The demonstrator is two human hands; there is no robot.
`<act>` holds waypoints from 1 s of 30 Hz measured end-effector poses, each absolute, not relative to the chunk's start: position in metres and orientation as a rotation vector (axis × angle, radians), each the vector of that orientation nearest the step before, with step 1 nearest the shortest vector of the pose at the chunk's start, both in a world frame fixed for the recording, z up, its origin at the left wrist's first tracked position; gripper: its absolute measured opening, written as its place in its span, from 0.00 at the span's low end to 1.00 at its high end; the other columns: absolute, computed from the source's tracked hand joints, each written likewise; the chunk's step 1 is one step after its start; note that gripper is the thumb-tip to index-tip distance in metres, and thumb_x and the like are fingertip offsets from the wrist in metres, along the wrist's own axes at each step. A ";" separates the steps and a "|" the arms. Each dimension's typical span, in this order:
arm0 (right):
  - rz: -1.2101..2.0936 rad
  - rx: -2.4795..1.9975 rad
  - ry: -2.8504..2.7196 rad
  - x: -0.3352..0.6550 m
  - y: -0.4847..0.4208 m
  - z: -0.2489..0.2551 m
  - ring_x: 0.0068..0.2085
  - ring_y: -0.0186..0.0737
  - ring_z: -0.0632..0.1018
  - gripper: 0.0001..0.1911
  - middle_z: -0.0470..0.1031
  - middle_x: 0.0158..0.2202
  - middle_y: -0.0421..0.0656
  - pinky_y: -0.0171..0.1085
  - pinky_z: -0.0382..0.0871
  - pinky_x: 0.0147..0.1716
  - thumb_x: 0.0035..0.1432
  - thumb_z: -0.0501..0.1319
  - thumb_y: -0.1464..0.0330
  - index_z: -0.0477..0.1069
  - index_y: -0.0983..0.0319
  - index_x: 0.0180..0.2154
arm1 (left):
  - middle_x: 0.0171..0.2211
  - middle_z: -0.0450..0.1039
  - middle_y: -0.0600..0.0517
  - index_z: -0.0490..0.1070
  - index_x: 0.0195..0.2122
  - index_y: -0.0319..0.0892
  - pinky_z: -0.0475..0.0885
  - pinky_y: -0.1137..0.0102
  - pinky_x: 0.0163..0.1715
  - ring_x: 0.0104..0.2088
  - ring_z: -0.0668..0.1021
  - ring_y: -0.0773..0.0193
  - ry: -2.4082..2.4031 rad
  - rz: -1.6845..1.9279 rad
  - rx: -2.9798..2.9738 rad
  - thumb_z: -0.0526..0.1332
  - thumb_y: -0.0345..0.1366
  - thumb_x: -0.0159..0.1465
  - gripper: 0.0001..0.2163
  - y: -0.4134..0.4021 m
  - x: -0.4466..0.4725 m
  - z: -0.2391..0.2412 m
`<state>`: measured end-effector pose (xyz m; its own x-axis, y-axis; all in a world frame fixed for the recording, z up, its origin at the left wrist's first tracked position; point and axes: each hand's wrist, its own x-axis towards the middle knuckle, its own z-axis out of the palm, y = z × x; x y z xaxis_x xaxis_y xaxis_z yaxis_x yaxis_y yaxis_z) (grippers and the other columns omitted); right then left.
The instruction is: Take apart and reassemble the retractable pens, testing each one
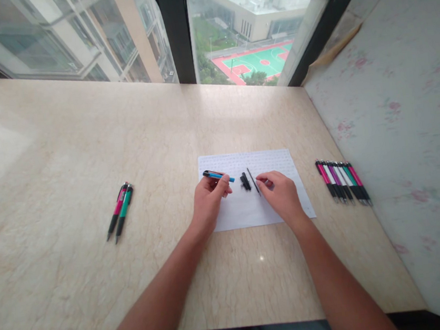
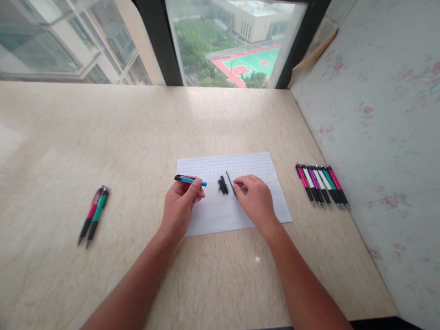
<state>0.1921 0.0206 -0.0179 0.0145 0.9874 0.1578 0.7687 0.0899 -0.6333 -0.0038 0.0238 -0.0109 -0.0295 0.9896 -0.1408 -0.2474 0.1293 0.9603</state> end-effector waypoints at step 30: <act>1.008 -1.467 -1.199 0.187 0.016 0.006 0.29 0.37 0.74 0.13 0.76 0.30 0.42 0.37 0.67 0.28 0.56 0.63 0.58 0.71 0.61 0.37 | 0.26 0.75 0.51 0.77 0.34 0.42 0.64 0.71 0.27 0.26 0.72 0.65 1.135 0.978 1.505 0.61 0.44 0.64 0.11 0.014 0.001 -0.004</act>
<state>0.1874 0.0164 0.0055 0.1776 0.9837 -0.0272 0.1956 -0.0624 -0.9787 0.0009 0.0140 -0.0037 0.2409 0.9696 0.0433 0.1859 -0.0899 0.9785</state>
